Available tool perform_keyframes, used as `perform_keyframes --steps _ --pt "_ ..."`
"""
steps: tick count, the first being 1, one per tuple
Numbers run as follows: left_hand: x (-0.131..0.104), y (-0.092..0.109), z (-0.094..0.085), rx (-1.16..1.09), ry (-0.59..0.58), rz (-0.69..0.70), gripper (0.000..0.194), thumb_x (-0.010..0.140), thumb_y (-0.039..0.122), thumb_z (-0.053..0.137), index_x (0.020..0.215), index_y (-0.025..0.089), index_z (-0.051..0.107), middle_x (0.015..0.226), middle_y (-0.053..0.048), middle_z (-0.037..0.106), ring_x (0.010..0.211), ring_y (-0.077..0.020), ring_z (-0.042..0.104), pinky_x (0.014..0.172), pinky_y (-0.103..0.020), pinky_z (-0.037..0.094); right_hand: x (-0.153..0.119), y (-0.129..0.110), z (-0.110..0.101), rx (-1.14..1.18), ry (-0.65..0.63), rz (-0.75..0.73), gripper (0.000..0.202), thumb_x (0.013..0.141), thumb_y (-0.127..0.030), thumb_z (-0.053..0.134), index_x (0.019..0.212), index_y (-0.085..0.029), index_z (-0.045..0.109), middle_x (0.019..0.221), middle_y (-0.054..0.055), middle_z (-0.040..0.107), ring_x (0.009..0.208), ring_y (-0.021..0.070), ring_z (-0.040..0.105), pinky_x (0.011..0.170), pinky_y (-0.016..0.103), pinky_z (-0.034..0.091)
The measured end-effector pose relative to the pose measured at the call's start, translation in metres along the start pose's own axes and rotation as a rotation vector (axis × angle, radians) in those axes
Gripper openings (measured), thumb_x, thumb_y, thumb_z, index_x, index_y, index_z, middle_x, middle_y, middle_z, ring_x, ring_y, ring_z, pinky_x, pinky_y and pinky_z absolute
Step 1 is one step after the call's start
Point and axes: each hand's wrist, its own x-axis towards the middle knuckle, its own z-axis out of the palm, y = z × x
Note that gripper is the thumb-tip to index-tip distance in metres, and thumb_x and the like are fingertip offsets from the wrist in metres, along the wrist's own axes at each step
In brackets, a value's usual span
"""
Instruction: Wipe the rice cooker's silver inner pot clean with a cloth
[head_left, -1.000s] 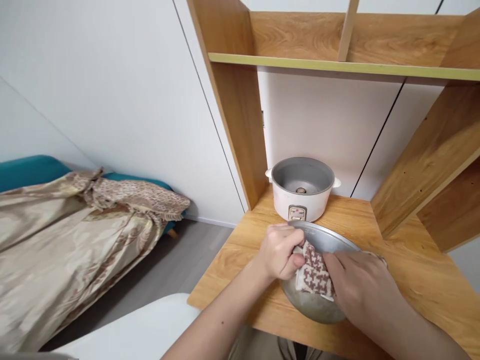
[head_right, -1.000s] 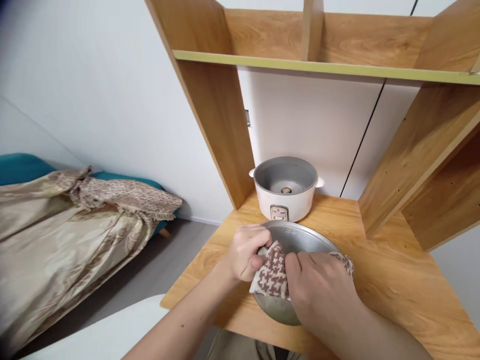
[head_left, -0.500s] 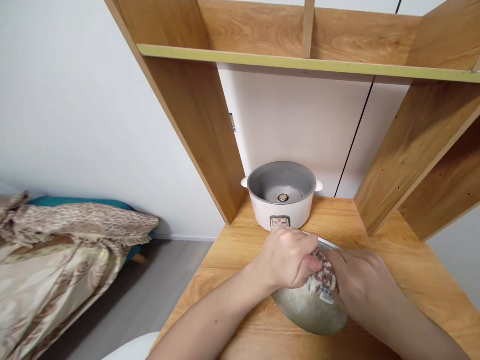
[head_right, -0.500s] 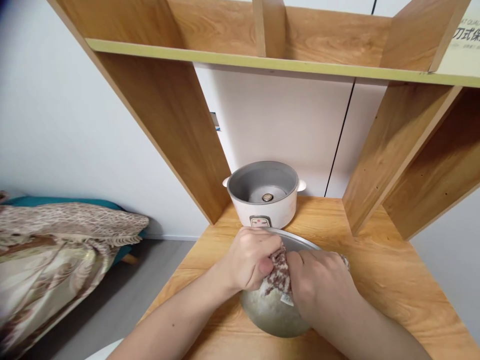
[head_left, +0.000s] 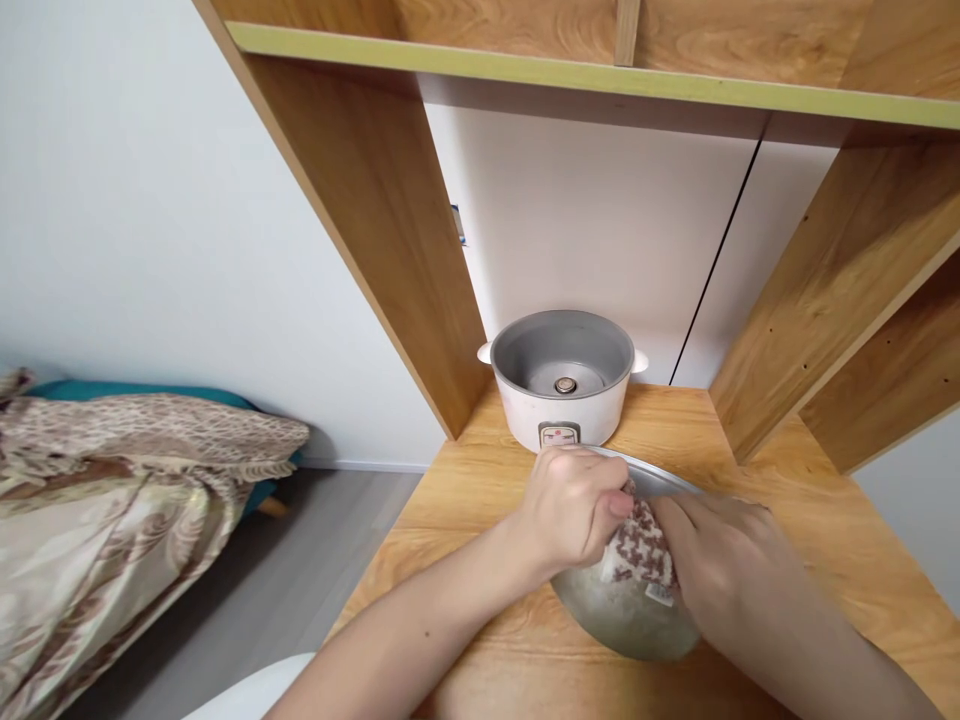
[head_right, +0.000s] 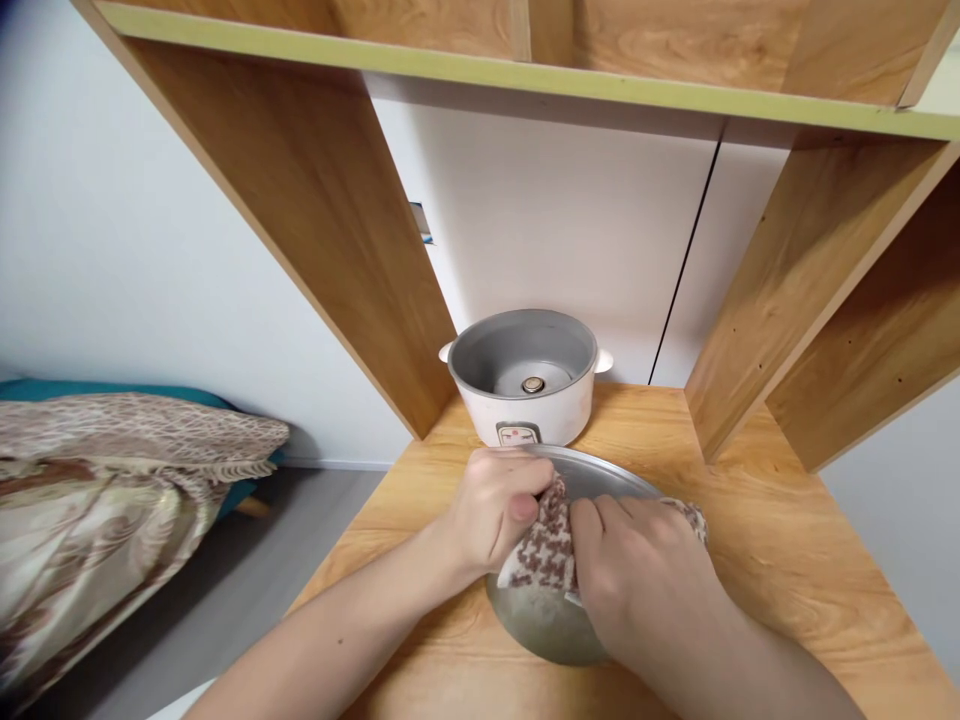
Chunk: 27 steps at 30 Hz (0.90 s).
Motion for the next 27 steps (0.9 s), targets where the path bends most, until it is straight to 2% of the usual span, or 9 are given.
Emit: perform_keyframes --steps 3,6,10,13,20,24,27 --pt "0.0 0.003 0.003 0.015 -0.013 0.005 0.073 0.112 0.055 0.004 0.058 0.024 0.042 0.047 0.0 0.044 0.044 -0.0146 0.036 0.046 -0.033 0.026 0.006 -0.007 0.002 -0.062 0.051 0.003 0.028 0.086 0.0 0.043 0.072 -0.024 0.05 0.057 -0.001 0.052 0.045 0.0175 0.044 0.05 0.037 0.017" --pt "0.0 0.004 0.0 0.035 -0.033 0.017 0.073 0.112 0.055 0.005 0.059 0.024 0.043 0.048 0.0 0.046 0.044 -0.0147 0.038 0.047 -0.033 0.026 0.005 -0.005 0.003 -0.025 0.033 0.0 0.027 0.088 -0.002 0.043 0.074 -0.024 0.051 0.06 0.0 0.055 0.047 0.0175 0.047 0.05 0.036 0.021" --pt "0.001 0.002 -0.011 0.069 -0.044 0.012 0.071 0.113 0.054 0.008 0.061 0.023 0.044 0.048 0.001 0.048 0.044 -0.0138 0.04 0.046 -0.031 0.026 -0.003 0.008 0.0 0.1 -0.123 0.039 0.025 0.092 -0.004 0.047 0.077 -0.024 0.051 0.064 -0.001 0.061 0.05 0.0163 0.054 0.052 0.034 0.027" --pt "-0.002 0.0 -0.015 0.036 -0.05 -0.04 0.067 0.113 0.055 0.012 0.061 0.024 0.04 0.047 0.003 0.043 0.042 -0.0125 0.038 0.045 -0.03 0.026 -0.008 0.015 -0.004 0.148 -0.228 0.05 0.02 0.093 -0.006 0.05 0.083 -0.024 0.053 0.069 -0.002 0.066 0.054 0.0174 0.059 0.053 0.033 0.03" --pt "-0.008 0.01 -0.006 -0.066 -0.027 -0.16 0.065 0.112 0.057 0.009 0.061 0.025 0.033 0.048 0.004 0.035 0.041 -0.0115 0.033 0.044 -0.029 0.023 -0.005 0.006 -0.006 0.101 -0.136 0.036 0.024 0.086 0.0 0.048 0.081 -0.023 0.052 0.066 -0.002 0.062 0.051 0.0168 0.056 0.052 0.033 0.027" --pt "-0.005 0.019 -0.006 -0.072 -0.088 -0.151 0.068 0.112 0.059 0.008 0.062 0.024 0.038 0.049 0.004 0.04 0.042 -0.0114 0.037 0.044 -0.029 0.026 -0.003 -0.002 -0.005 0.075 -0.092 0.032 0.021 0.087 -0.003 0.051 0.081 -0.023 0.053 0.066 -0.001 0.061 0.052 0.0172 0.056 0.052 0.033 0.026" --pt "-0.005 0.02 -0.007 -0.041 -0.085 -0.111 0.069 0.112 0.058 0.007 0.062 0.023 0.04 0.048 0.004 0.041 0.042 -0.0115 0.037 0.043 -0.029 0.025 -0.005 0.002 -0.009 0.131 -0.139 0.056 0.02 0.089 -0.004 0.053 0.081 -0.023 0.055 0.067 -0.001 0.064 0.052 0.0172 0.057 0.052 0.033 0.027"
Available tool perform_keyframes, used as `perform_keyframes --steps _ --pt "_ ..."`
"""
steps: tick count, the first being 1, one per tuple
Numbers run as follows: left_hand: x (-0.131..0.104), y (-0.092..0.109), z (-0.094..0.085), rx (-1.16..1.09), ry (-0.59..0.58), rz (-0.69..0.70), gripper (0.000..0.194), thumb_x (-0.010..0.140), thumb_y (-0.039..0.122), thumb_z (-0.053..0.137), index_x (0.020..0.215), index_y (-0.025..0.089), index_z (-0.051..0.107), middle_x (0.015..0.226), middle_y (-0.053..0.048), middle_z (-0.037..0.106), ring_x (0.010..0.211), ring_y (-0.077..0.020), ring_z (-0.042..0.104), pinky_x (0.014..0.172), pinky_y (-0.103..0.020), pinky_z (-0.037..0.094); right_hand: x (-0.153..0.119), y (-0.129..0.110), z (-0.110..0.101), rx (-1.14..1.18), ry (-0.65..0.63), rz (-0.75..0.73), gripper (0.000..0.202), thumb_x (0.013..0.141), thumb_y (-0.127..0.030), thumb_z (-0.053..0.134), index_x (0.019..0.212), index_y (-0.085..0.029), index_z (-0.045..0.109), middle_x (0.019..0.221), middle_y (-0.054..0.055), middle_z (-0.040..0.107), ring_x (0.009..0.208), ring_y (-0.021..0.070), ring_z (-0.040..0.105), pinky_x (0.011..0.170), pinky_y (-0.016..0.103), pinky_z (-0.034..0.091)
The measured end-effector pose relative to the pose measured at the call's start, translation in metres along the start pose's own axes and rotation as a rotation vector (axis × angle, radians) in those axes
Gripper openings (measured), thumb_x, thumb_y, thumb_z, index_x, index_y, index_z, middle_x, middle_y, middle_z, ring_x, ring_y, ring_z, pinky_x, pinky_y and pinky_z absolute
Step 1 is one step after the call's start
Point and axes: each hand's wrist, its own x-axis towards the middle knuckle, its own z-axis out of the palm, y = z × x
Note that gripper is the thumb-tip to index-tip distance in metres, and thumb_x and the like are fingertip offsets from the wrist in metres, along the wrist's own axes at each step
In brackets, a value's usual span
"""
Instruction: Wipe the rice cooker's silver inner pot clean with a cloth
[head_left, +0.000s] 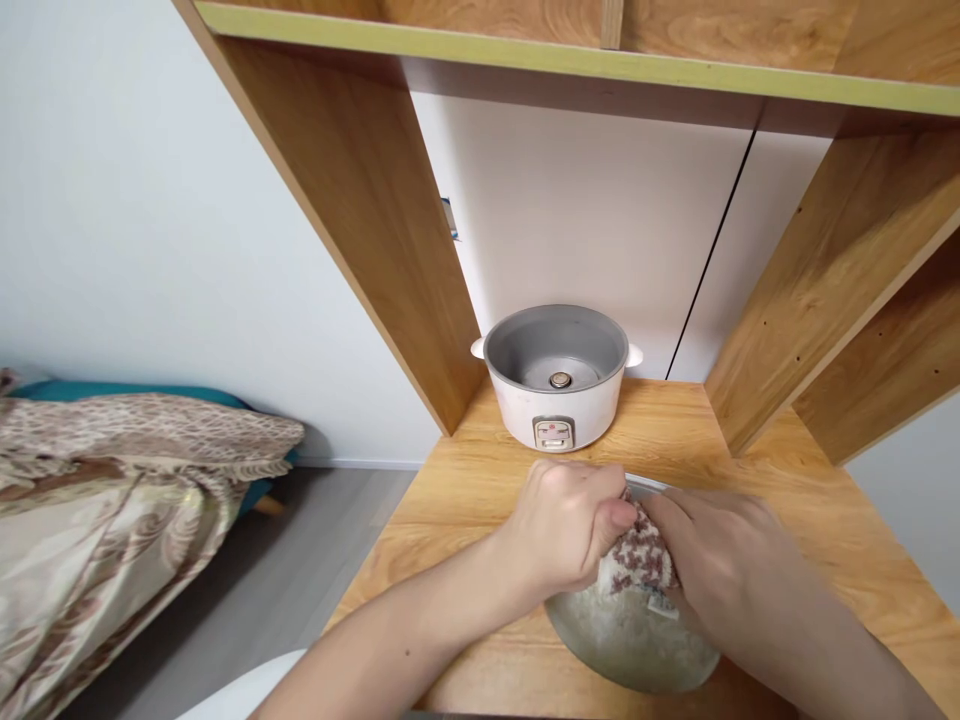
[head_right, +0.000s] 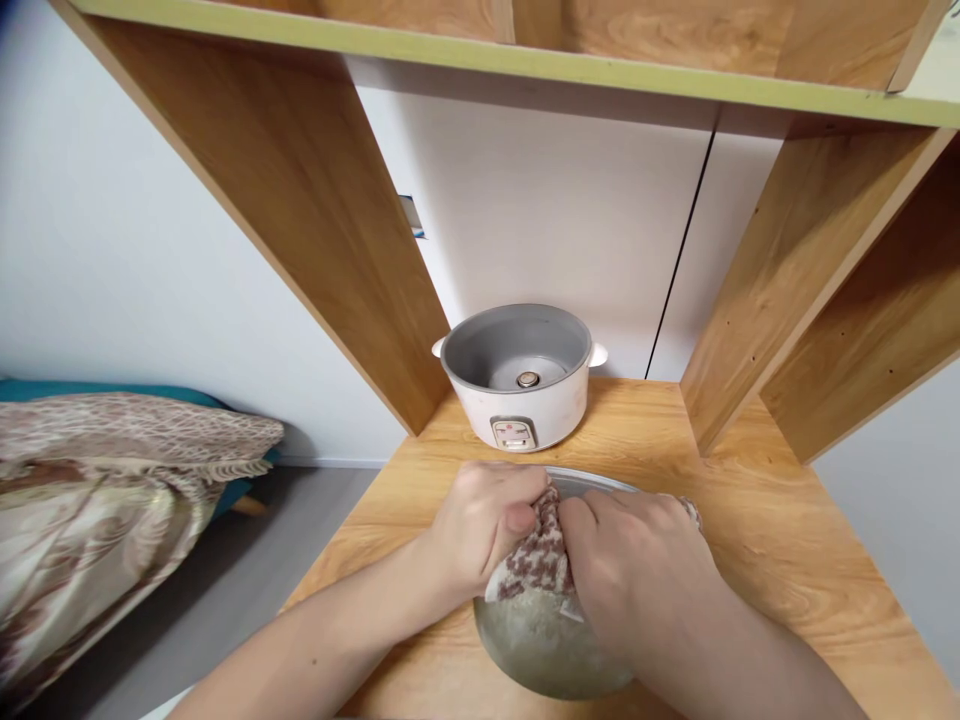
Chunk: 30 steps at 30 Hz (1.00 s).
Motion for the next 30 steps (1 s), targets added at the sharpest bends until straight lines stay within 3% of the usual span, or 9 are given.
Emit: perform_keyframes --steps 5,7,14,21,27,30 --pt "-0.003 -0.008 0.002 0.067 0.052 0.001 0.065 0.114 0.052 0.013 0.061 0.024 0.039 0.047 0.004 0.04 0.04 -0.0112 0.036 0.043 -0.029 0.024 -0.004 0.017 -0.013 0.119 -0.207 0.072 0.019 0.095 -0.008 0.053 0.087 -0.023 0.061 0.075 0.0 0.071 0.06 0.019 0.063 0.056 0.034 0.033" --pt "-0.004 -0.01 0.003 0.079 0.062 -0.014 0.066 0.114 0.052 0.012 0.061 0.024 0.039 0.047 0.004 0.039 0.041 -0.0117 0.036 0.044 -0.029 0.025 -0.004 0.018 -0.014 0.096 -0.228 0.079 0.019 0.094 -0.007 0.052 0.088 -0.023 0.061 0.075 0.001 0.071 0.061 0.0195 0.063 0.057 0.034 0.033" --pt "-0.004 -0.004 0.003 0.066 0.025 -0.003 0.065 0.114 0.052 0.014 0.061 0.024 0.04 0.048 0.003 0.042 0.042 -0.0118 0.038 0.044 -0.029 0.025 0.002 -0.002 0.0 -0.021 -0.104 0.047 0.02 0.087 -0.004 0.054 0.082 -0.022 0.058 0.07 0.001 0.068 0.056 0.0187 0.06 0.054 0.033 0.03" --pt "-0.002 -0.007 0.001 0.105 0.073 0.0 0.066 0.114 0.053 0.012 0.061 0.024 0.038 0.046 0.004 0.039 0.04 -0.0115 0.034 0.043 -0.03 0.023 0.001 0.012 -0.013 0.037 -0.13 0.061 0.021 0.086 -0.003 0.06 0.08 -0.022 0.056 0.067 -0.001 0.068 0.052 0.0176 0.059 0.052 0.032 0.028" --pt "-0.004 -0.004 0.002 0.097 0.025 -0.02 0.068 0.113 0.053 0.011 0.06 0.023 0.042 0.047 0.003 0.042 0.041 -0.0119 0.037 0.044 -0.029 0.025 0.005 0.0 0.0 -0.042 -0.007 0.016 0.021 0.087 -0.002 0.055 0.081 -0.021 0.058 0.068 0.001 0.066 0.055 0.0185 0.059 0.054 0.034 0.029" --pt "-0.004 -0.002 0.0 0.097 0.002 -0.012 0.069 0.113 0.053 0.012 0.061 0.023 0.045 0.047 0.003 0.044 0.042 -0.012 0.038 0.044 -0.029 0.026 0.005 -0.001 0.002 -0.03 -0.036 0.001 0.019 0.09 -0.004 0.055 0.082 -0.021 0.059 0.07 0.001 0.067 0.056 0.0189 0.061 0.054 0.034 0.031"
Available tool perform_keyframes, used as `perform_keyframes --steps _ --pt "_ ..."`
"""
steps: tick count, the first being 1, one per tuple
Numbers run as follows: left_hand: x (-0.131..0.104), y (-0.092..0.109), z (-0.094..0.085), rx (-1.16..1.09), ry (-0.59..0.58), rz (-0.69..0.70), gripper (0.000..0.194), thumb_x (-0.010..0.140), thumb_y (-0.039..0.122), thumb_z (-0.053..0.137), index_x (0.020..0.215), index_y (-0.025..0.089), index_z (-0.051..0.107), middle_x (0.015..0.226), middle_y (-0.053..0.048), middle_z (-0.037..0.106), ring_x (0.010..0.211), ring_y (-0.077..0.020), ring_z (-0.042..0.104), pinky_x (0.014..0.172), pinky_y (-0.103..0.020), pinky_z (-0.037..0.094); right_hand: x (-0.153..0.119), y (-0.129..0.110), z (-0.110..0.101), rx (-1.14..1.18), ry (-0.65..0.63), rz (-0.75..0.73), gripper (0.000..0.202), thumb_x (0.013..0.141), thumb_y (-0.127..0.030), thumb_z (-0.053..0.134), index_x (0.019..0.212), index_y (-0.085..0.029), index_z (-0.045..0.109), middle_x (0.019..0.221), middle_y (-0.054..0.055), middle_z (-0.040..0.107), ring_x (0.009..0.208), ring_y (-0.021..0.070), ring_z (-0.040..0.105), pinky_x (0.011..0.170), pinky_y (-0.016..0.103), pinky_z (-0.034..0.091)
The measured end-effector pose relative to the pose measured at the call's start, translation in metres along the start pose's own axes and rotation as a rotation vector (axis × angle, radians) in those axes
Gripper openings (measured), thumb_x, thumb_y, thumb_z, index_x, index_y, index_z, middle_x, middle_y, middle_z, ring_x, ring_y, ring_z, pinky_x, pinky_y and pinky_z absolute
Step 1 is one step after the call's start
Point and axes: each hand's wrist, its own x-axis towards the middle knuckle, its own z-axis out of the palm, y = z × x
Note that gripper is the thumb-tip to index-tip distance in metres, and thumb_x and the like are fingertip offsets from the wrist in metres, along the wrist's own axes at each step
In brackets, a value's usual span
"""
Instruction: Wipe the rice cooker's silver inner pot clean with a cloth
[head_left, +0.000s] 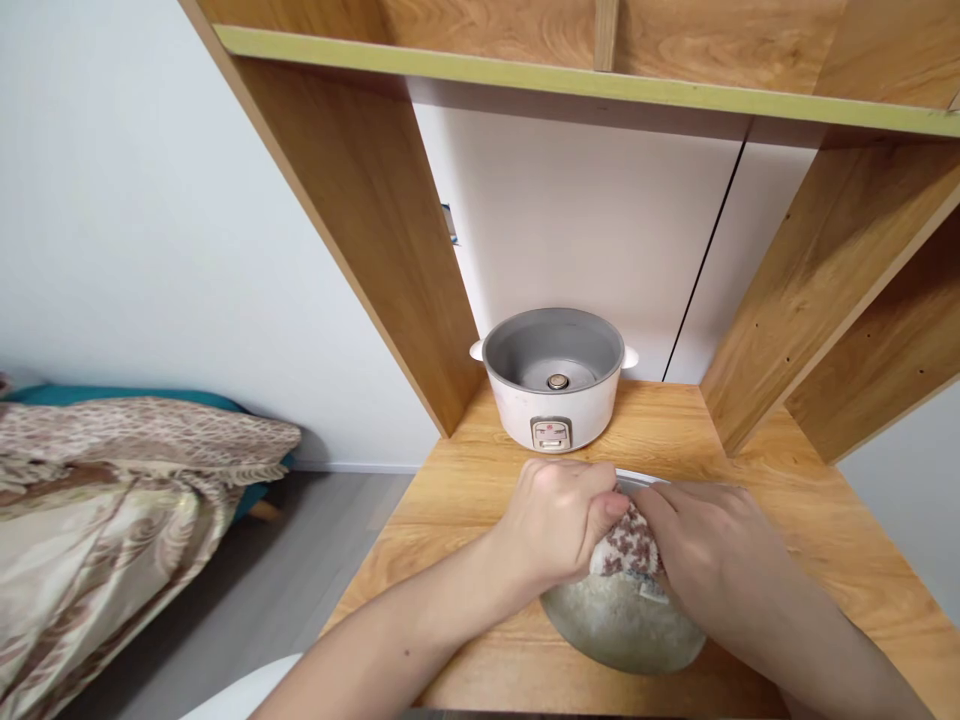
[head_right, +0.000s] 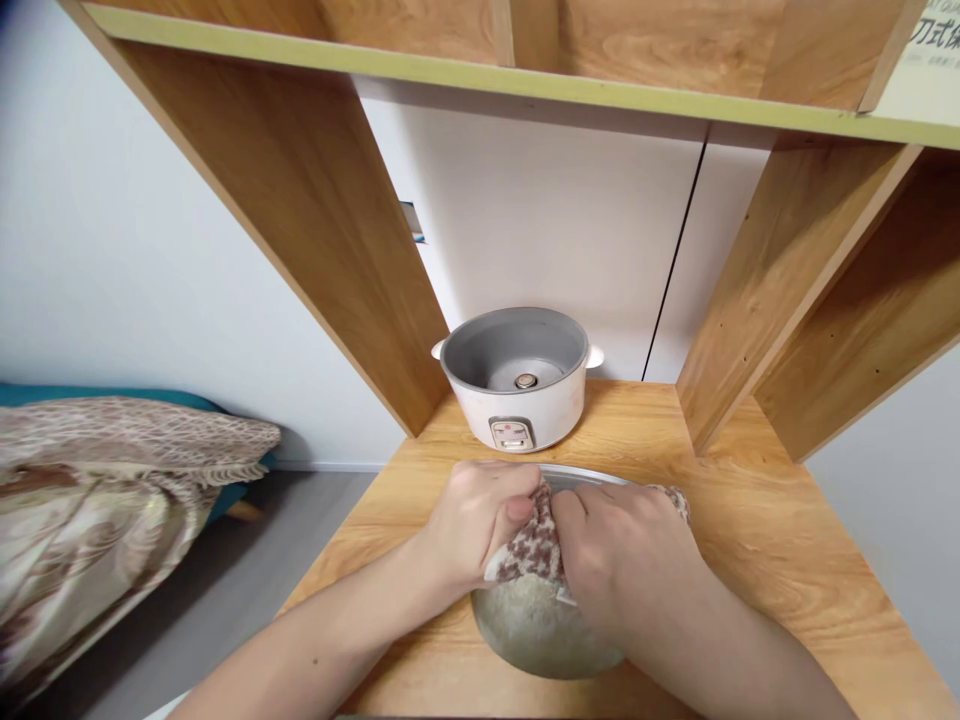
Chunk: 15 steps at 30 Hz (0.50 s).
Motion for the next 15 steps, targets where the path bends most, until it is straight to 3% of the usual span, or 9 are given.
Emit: perform_keyframes --steps 6,13,15 --pt "0.002 -0.001 -0.001 0.059 0.06 0.019 0.068 0.114 0.051 0.012 0.06 0.023 0.043 0.046 0.003 0.042 0.04 -0.0124 0.037 0.043 -0.03 0.024 -0.009 0.017 -0.014 0.059 -0.221 0.066 0.017 0.093 -0.006 0.057 0.09 -0.022 0.061 0.077 0.001 0.071 0.065 0.0206 0.065 0.06 0.033 0.037" --pt "0.002 0.003 0.0 0.042 0.012 0.028 0.067 0.114 0.048 0.012 0.06 0.023 0.045 0.047 0.002 0.045 0.042 -0.0128 0.04 0.045 -0.029 0.027 0.001 0.0 -0.008 0.032 -0.089 0.027 0.021 0.087 -0.002 0.058 0.079 -0.022 0.057 0.071 0.001 0.068 0.056 0.0166 0.058 0.055 0.032 0.033" --pt "0.003 0.003 -0.001 0.048 0.002 0.022 0.067 0.114 0.048 0.015 0.06 0.023 0.046 0.047 0.002 0.045 0.042 -0.0126 0.039 0.045 -0.029 0.027 0.001 0.002 -0.009 0.055 -0.114 0.027 0.019 0.089 -0.004 0.059 0.081 -0.022 0.059 0.071 0.001 0.069 0.056 0.0174 0.06 0.054 0.032 0.033"
